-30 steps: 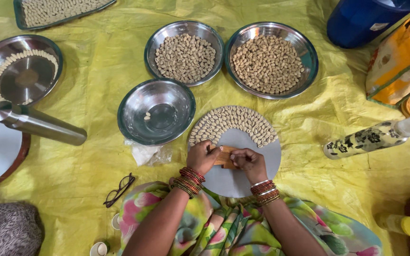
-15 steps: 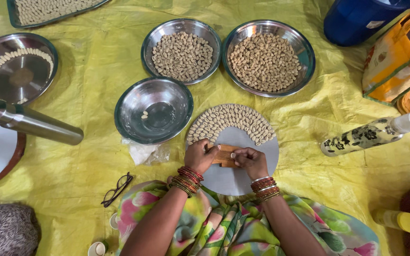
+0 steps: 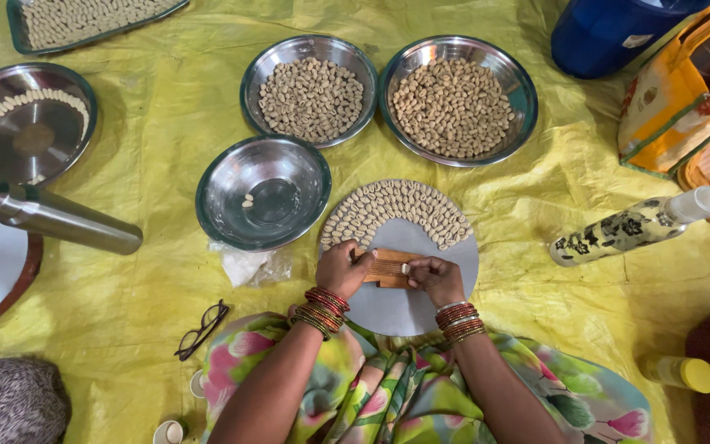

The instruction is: The person sits on a yellow sheet and shapes small dough pieces using a wooden grooved tool. They pick dough from a bowl, press it into the tool to form ridges, and place the shaped pieces onto a gray plate. The process is repeated continuously throughout the clip.

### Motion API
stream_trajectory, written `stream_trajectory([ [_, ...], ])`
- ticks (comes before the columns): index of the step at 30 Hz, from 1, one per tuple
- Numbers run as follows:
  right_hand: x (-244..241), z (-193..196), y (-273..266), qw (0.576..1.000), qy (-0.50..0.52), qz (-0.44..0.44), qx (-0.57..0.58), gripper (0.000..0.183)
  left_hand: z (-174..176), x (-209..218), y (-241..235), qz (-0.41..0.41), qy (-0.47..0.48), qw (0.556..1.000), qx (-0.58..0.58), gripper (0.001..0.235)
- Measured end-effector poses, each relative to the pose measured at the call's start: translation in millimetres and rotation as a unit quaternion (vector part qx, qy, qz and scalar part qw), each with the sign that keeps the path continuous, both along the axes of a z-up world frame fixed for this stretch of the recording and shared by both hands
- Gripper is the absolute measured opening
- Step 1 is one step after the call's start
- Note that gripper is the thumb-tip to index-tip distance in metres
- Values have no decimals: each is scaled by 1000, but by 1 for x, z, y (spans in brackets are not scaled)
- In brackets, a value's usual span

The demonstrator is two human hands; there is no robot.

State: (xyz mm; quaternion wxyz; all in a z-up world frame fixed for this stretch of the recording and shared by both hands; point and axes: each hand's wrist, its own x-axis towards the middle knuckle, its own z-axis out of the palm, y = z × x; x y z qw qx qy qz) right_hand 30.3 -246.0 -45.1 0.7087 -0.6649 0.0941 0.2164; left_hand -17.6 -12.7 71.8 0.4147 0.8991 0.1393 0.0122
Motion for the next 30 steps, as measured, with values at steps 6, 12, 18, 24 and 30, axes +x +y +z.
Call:
stream_trajectory([
  [6, 3, -9, -6, 999, 32, -12, 19, 11, 1, 0, 0, 2, -8, 1000, 2, 43],
  [12, 7, -9, -12, 999, 51, -15, 9, 10, 7, 0, -1, 15, 36, 999, -8, 39],
  [18, 9, -2, -18, 996, 74, 16, -45, 10, 4, 0, 1, 12, 39, 999, 2, 41],
  [24, 11, 0, -20, 992, 90, 18, -81, 13, 1, 1, 5, 7, 42, 999, -22, 42],
  [30, 13, -12, -24, 993, 73, 27, -87, 7, -7, 0, 13, -15, 44, 997, -69, 44],
])
